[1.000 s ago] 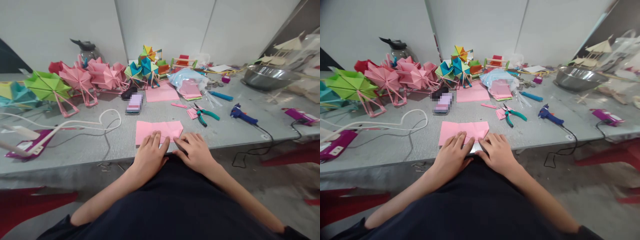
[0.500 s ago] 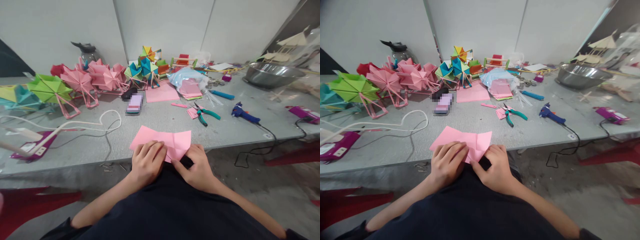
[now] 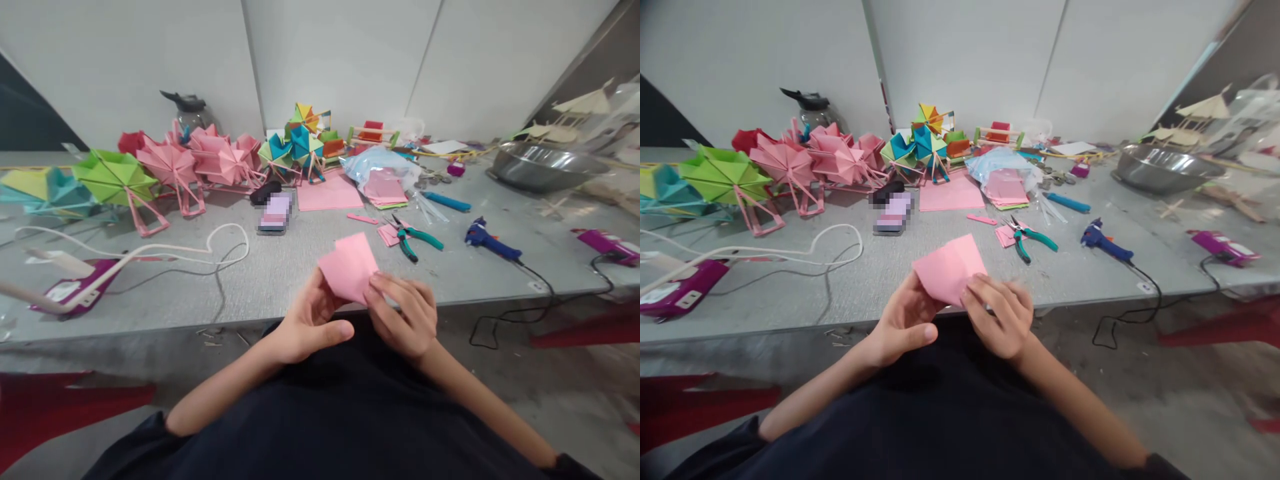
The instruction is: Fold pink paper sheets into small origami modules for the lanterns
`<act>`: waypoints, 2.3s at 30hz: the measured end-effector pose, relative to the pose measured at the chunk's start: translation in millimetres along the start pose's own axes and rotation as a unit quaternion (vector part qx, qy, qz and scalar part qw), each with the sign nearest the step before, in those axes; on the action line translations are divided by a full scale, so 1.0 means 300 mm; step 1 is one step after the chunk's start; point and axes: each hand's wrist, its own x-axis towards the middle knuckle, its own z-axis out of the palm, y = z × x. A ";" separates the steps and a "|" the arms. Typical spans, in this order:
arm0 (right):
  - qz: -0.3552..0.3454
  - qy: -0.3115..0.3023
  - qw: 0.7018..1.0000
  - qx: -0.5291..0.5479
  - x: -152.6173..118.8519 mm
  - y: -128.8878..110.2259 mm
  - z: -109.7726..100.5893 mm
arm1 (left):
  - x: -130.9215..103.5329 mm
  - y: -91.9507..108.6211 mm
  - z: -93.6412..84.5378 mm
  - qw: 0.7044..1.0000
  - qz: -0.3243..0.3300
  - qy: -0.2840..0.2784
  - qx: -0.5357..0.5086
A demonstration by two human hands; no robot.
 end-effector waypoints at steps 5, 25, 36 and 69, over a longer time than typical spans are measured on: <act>-0.070 -0.069 0.994 0.049 -0.033 0.008 0.035 | -0.034 -0.017 0.003 0.994 -0.019 0.094 -0.056; -0.169 -0.152 0.964 0.136 0.051 -0.032 0.031 | -0.015 0.053 -0.190 0.940 -0.108 0.001 0.323; -0.221 -0.152 0.958 0.098 0.060 -0.026 0.026 | 0.003 0.071 -0.190 0.945 -0.096 -0.039 0.310; -0.034 -0.211 0.959 0.187 0.123 -0.041 0.033 | 0.023 0.050 -0.180 0.935 -0.063 -0.031 0.347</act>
